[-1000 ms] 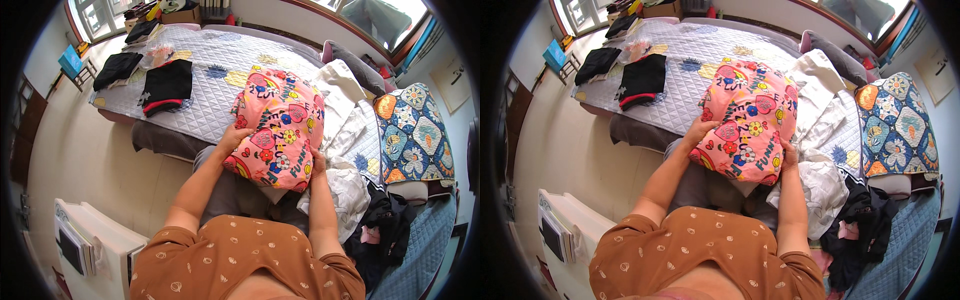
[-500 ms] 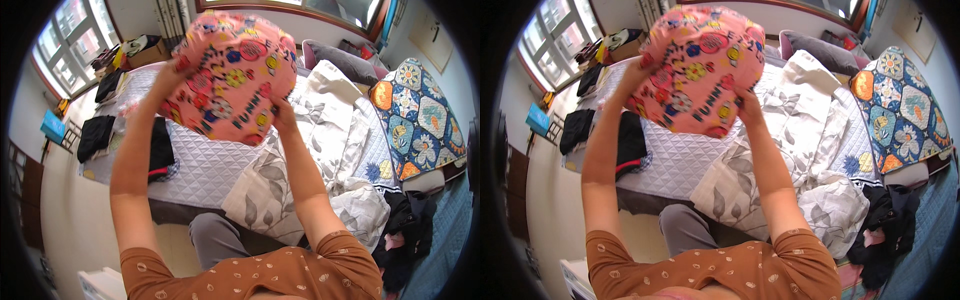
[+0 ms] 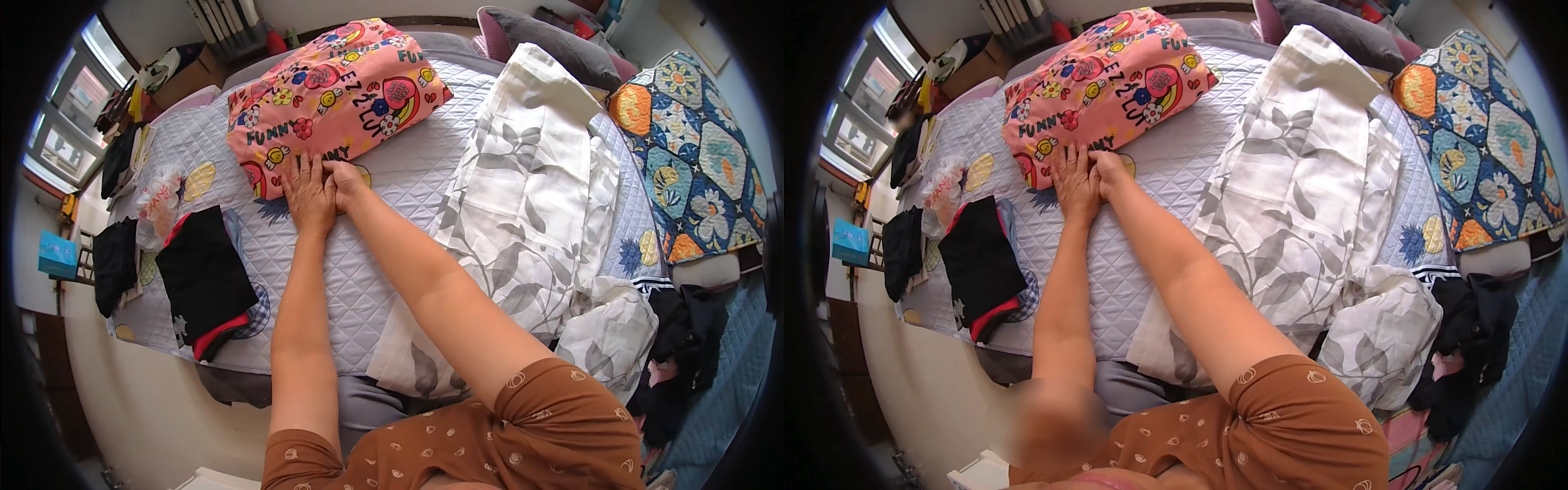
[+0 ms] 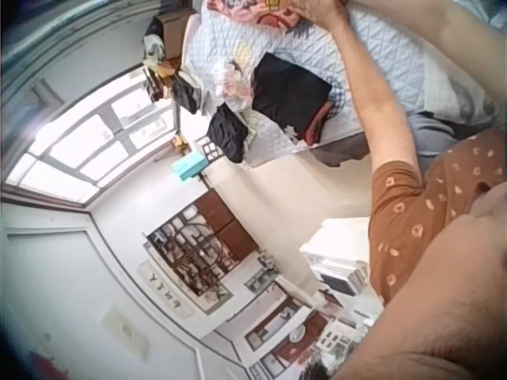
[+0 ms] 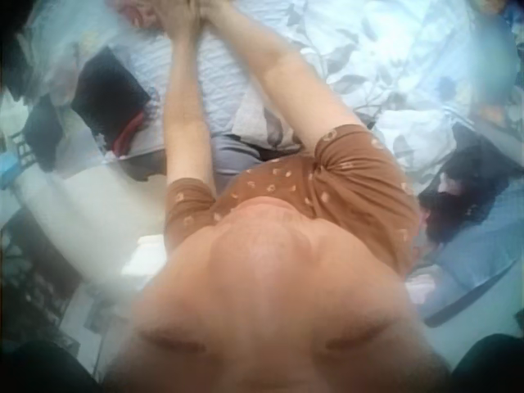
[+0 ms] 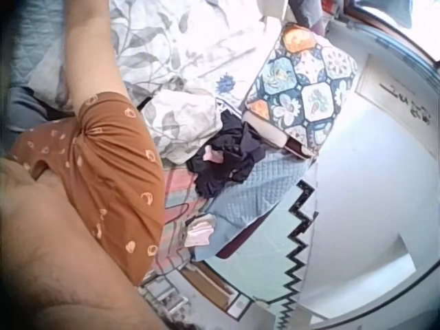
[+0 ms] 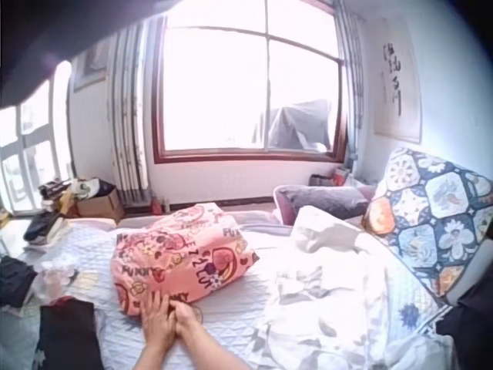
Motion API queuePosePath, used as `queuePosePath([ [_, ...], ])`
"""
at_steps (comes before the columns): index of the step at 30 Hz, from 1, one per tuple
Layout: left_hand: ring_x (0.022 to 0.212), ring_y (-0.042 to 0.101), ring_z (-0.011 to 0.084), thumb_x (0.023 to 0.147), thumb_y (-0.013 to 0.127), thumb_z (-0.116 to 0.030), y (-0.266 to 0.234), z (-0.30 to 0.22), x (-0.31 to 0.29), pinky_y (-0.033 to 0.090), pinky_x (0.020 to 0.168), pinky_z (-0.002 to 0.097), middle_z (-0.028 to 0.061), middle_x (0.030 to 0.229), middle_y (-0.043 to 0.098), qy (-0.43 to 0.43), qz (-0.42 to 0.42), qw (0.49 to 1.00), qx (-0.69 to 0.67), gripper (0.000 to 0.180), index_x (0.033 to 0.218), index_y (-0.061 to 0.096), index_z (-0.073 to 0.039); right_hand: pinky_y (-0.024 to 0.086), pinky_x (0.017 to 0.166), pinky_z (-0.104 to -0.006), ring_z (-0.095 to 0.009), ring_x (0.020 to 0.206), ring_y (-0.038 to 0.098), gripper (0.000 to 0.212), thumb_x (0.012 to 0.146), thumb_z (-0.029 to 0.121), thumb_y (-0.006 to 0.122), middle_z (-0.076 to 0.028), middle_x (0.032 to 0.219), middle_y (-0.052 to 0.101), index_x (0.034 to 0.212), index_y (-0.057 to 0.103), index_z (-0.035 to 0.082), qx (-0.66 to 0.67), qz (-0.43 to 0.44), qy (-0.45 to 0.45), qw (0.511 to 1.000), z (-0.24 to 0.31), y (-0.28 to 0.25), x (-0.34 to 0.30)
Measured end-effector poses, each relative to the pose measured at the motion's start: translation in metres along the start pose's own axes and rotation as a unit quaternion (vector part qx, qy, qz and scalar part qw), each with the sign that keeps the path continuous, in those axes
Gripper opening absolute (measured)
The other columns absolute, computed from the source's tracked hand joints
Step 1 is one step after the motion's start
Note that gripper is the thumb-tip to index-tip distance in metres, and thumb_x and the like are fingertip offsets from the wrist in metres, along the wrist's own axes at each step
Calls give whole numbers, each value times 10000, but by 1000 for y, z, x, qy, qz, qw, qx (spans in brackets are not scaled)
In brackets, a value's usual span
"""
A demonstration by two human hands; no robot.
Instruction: The person sits on a bed and folds various clothing items by hand. They fold a light blue garment, a red item, a black item, a pink patterned item, and a white patterned sheet, placing each folded item into a neat stack on the bed.
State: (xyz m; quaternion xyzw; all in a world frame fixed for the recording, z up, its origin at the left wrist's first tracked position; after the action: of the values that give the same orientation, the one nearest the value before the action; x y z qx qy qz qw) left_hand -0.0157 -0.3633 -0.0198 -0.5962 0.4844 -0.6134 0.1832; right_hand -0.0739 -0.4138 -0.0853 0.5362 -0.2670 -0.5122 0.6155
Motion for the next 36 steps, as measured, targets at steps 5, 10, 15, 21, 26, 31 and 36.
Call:
queuePosePath([
  [5,1529,114,249,1009,358,-479,-5,-1,-9,59,1216,517,60,1638,226,-21,52,994,96,615,1549,331,-185,512,950,-412,-270,1081,625,274,970,132,528,-108,1168,635,1222,561,30,-147,-34,-138,979,8,7,-13],
  [10,1532,117,250,1021,282,-504,-11,-17,-54,77,1207,539,63,1656,168,-49,184,981,35,638,1582,233,-203,489,977,-364,-273,1188,574,614,935,94,594,-192,1325,550,1472,317,-15,-361,-102,-183,909,8,10,-82],
  [15,1533,114,244,979,347,-610,-39,-66,-102,72,1208,544,81,1650,190,-20,243,969,34,731,1571,273,-186,492,953,-351,-264,1160,585,768,884,78,618,-209,1330,556,1520,204,-33,-346,-109,-170,916,9,-8,-170],
  [21,1533,117,260,926,429,-671,-59,-101,-156,63,1216,520,137,1645,181,-3,308,951,-16,872,1558,280,-89,458,1011,-368,-301,1187,575,752,772,121,678,-218,1342,552,1453,388,-12,-686,-67,-232,686,-4,-17,-316],
  [26,1523,154,278,885,487,-702,-99,-128,-199,78,1222,486,179,1623,223,-10,351,931,-96,964,1523,314,1,296,1171,-411,-325,1437,336,741,797,214,704,-170,1489,442,1452,404,38,-845,-57,-204,491,-19,9,-456],
  [31,1377,408,329,791,726,-468,-156,-152,-242,282,1141,437,213,1438,491,37,263,954,-139,798,1382,488,12,209,1205,-449,-328,1465,285,703,836,274,705,-159,1531,392,1444,425,60,-878,-114,-234,402,-23,-13,-539],
  [36,1065,607,345,767,737,-196,-196,-158,-278,473,933,405,187,1154,650,-95,196,948,-234,489,1182,585,12,221,1200,-440,-364,1465,264,756,811,229,735,-194,1531,356,1448,384,24,-810,-353,-363,294,2,-56,-616],
])
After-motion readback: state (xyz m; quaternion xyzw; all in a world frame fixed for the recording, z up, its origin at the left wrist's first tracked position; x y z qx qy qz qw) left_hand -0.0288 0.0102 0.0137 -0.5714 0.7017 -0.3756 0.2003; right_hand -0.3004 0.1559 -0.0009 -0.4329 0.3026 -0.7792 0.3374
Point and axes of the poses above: each hand's wrist, its own x-axis towards the middle knuckle, its own y-axis out of the palm, z = x × y, the point moved 6 cm from there along x, towards the middle knuckle
